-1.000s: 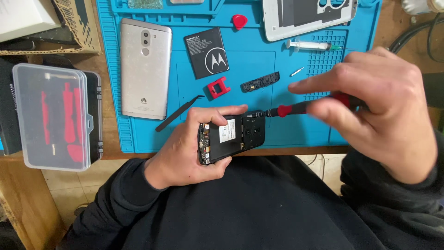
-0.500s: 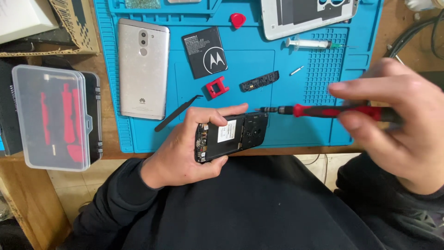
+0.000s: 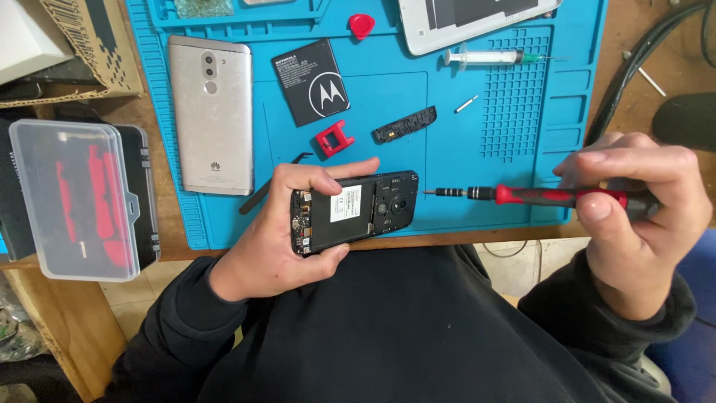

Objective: Disassembling a mobile phone by removing screws and prying internal components on a repair mat

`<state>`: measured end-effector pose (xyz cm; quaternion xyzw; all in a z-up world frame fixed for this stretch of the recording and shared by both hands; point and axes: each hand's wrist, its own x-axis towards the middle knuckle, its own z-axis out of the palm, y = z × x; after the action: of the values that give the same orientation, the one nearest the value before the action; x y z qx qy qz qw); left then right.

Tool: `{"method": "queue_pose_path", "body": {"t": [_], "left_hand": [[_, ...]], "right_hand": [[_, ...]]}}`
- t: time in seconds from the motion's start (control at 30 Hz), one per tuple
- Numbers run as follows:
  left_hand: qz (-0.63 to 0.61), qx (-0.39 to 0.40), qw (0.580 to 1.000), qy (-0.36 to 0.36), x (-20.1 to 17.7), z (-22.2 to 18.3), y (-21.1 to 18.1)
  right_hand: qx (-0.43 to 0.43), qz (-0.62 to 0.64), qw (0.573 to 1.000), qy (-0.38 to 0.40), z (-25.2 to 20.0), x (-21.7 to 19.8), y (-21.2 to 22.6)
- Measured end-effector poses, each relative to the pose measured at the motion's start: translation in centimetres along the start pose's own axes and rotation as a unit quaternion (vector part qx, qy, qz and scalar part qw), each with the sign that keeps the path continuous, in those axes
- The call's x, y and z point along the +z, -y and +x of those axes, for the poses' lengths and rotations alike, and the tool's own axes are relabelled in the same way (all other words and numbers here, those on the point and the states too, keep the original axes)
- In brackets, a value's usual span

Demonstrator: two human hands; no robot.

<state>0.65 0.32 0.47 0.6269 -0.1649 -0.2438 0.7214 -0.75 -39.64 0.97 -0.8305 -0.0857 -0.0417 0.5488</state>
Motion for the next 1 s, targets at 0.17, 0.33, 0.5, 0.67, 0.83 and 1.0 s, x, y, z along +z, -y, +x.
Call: {"method": "queue_pose_path", "body": {"t": [0.17, 0.33, 0.5, 0.67, 0.83, 1.0], "left_hand": [[0.015, 0.014, 1.0, -0.017, 0.1, 0.0, 0.3], [0.002, 0.009, 1.0, -0.019, 0.1, -0.1, 0.3], [-0.002, 0.011, 1.0, -0.023, 0.0, -0.2, 0.6], [-0.026, 0.024, 0.998, -0.049, -0.3, -0.1, 0.3], [-0.11, 0.025, 0.991, -0.069, -0.7, -0.2, 0.3], [-0.134, 0.027, 0.988, -0.072, -0.6, -0.4, 0.4]], "right_hand": [[-0.029, -0.026, 0.999, 0.015, 0.6, 0.3, -0.1], [-0.049, -0.012, 0.999, 0.007, 1.0, 1.2, 0.1], [-0.035, 0.048, 0.996, 0.061, 1.2, 1.3, 0.5], [-0.075, 0.088, 0.993, 0.029, 1.2, 1.8, 0.3], [-0.086, 0.118, 0.989, -0.024, 0.5, 2.1, -0.7], [-0.084, 0.119, 0.989, -0.027, 0.2, 2.2, -1.0]]}}
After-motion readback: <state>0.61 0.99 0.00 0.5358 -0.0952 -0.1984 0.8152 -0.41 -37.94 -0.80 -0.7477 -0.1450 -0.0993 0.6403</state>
